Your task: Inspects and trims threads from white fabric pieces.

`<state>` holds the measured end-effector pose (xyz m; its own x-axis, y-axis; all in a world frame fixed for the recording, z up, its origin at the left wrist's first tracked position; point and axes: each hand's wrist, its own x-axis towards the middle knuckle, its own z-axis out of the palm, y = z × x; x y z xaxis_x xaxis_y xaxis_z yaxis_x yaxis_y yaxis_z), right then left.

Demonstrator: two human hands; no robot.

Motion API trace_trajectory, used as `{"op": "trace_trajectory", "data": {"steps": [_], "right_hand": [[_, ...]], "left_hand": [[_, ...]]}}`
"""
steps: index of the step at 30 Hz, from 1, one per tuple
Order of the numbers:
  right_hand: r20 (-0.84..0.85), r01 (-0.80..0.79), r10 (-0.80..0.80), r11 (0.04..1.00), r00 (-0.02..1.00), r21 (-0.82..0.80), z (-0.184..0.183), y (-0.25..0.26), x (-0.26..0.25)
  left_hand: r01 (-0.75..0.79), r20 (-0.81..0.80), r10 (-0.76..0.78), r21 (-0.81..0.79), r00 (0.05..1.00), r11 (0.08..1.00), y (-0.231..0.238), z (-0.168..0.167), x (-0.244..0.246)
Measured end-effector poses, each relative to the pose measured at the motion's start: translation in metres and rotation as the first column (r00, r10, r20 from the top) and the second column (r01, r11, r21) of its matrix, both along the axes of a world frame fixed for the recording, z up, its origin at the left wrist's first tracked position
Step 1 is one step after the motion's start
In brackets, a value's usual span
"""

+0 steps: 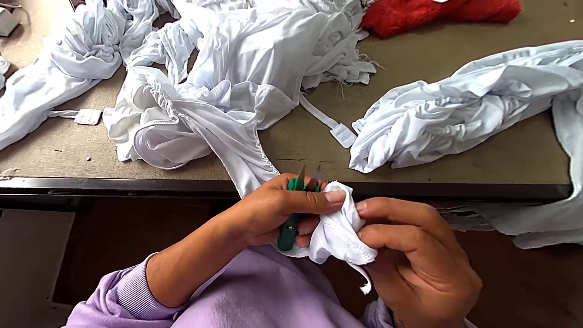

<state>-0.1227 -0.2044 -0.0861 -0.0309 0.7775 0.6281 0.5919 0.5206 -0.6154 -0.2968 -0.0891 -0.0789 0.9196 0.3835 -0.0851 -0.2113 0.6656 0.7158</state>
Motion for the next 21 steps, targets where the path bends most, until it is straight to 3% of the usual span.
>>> {"op": "trace_trajectory", "data": {"steps": [2,3,5,7,12,14,18,21], "right_hand": [[-0.061,-0.007,0.004,0.999,0.998,-0.05,0.002,-0.001,-0.001],[-0.08,0.014,-0.02,0.997,0.997,-0.071,0.003,-0.002,-0.002],[-0.112,0.052,-0.063,0.994,0.992,-0.097,0.004,-0.005,-0.001],[-0.211,0.035,-0.056,0.994,0.976,-0.099,0.003,-0.007,0.0],[-0.504,-0.093,-0.002,0.982,0.864,-0.164,0.007,-0.007,-0.009],[-0.59,-0.135,0.005,0.975,0.807,-0.176,0.009,-0.006,-0.012],[-0.734,-0.154,-0.047,0.967,0.677,-0.204,0.009,-0.005,-0.019],[-0.787,-0.213,-0.025,0.957,0.617,-0.198,0.007,-0.006,-0.023]], "left_hand": [[-0.106,-0.077,0.128,0.243,0.989,0.964,-0.001,-0.001,0.0],[-0.156,-0.085,0.214,0.442,0.973,0.884,-0.001,-0.002,-0.002],[-0.258,0.02,0.376,0.761,0.926,0.595,0.0,-0.005,-0.007],[-0.346,0.194,0.382,0.858,0.903,0.381,0.002,0.001,-0.012],[-0.367,0.329,0.248,0.921,0.911,0.127,-0.009,0.016,-0.008],[-0.44,0.408,0.254,0.894,0.877,0.083,-0.011,0.012,-0.002],[-0.489,0.443,0.268,0.861,0.856,0.141,-0.013,0.009,-0.001],[-0.497,0.453,0.283,0.861,0.846,0.107,-0.014,0.008,-0.001]]}}
